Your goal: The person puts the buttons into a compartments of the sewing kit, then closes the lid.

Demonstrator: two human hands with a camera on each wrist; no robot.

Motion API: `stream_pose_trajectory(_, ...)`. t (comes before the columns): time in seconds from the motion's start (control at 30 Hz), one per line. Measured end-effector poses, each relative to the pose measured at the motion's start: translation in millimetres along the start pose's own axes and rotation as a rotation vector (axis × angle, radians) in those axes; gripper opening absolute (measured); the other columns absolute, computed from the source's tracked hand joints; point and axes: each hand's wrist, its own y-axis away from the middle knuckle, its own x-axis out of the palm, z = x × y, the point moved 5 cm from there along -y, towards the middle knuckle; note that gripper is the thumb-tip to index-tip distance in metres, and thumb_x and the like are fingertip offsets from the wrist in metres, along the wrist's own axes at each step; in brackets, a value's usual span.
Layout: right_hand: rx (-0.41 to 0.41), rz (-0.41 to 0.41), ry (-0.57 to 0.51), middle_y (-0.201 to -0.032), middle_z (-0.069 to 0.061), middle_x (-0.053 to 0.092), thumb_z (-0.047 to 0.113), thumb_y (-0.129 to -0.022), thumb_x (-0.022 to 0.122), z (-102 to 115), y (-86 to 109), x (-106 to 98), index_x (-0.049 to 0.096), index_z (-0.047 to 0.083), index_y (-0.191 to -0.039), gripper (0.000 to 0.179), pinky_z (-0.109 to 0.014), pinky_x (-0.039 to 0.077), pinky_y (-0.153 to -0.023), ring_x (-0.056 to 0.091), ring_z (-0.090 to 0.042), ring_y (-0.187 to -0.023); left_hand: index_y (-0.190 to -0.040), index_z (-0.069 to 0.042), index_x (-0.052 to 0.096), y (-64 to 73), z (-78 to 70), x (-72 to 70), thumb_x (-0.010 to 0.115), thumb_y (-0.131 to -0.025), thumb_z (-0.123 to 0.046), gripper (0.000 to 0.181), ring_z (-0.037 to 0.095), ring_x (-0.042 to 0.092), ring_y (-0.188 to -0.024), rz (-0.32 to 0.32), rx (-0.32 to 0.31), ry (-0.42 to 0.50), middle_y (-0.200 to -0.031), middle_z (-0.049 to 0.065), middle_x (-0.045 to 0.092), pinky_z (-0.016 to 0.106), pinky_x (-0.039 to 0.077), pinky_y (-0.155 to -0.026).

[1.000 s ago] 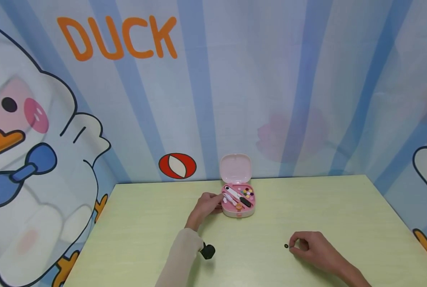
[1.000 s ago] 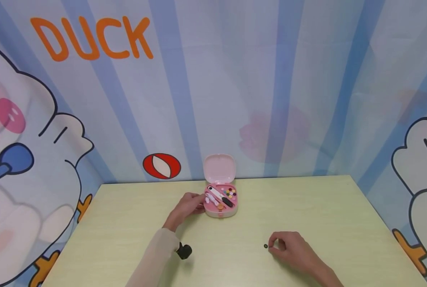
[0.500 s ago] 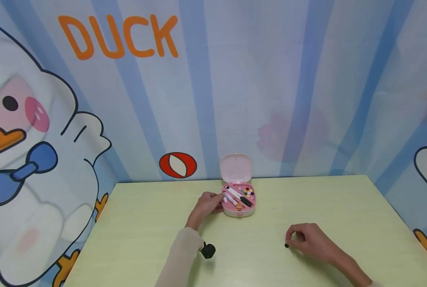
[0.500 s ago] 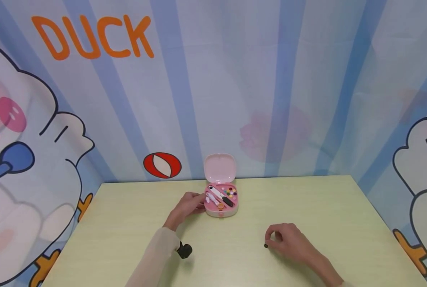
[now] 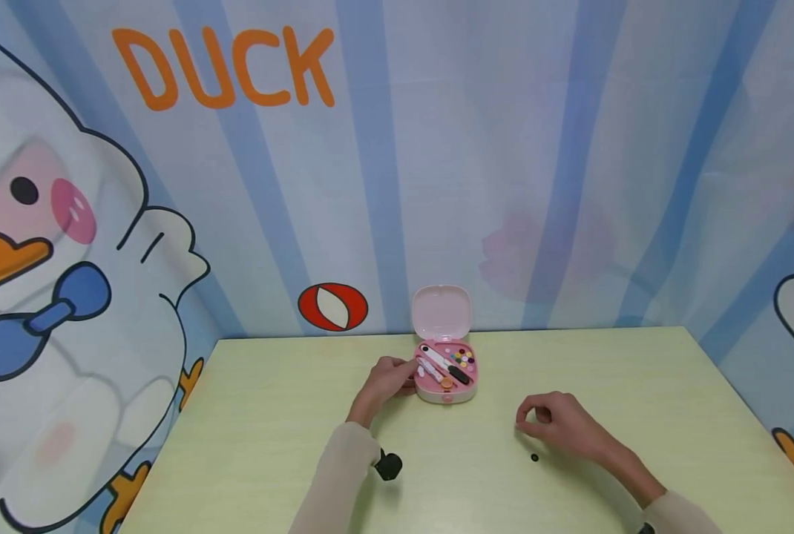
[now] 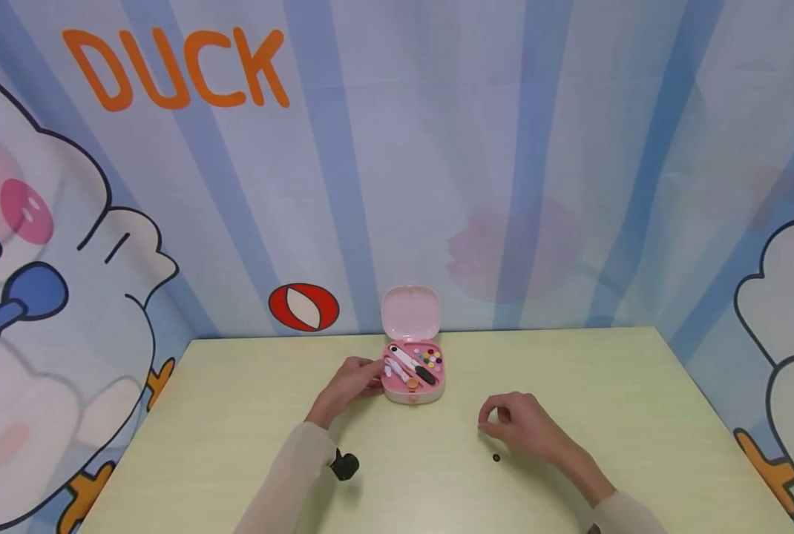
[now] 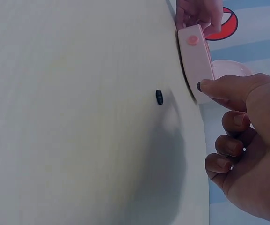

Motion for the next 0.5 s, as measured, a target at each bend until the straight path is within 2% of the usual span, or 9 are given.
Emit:
stream_pose_trajectory(0.27, 0.015, 0.003, -0.020, -0.060, 0.011, 0.038, 0.017, -0.094, 0.078, 5.9, -22.0, 0.7, 0.075, 0.017, -0.092, 0.003, -0.022, 0.032, -0.054, 0.033, -0.003, -0.054, -0.131, 0.006, 0.062, 0.9, 0.3, 0.2, 0.060, -0.104, -0.036, 0.050, 0.016, 0.068, -0.090, 0.003, -0.001, -0.019, -0.107, 0.010, 0.070, 0.029, 0.060, -0.086)
stream_pose_trajectory(0.5, 0.021, -0.027, -0.034, -0.060, 0.009, 0.038, 0.017, -0.094, 0.078, 13.0, -42.0, 0.6, 0.075, 0.015, -0.093, 0.004, -0.024, 0.031, -0.054, 0.034, -0.006, -0.054, -0.130, 0.006, 0.064, 0.2, 0.6, 0.4, 0.059, -0.105, -0.036, 0.049, 0.016, 0.069, -0.090, -0.002, 0.004, -0.024, -0.106, 0.010, 0.071, 0.030, 0.060, -0.086)
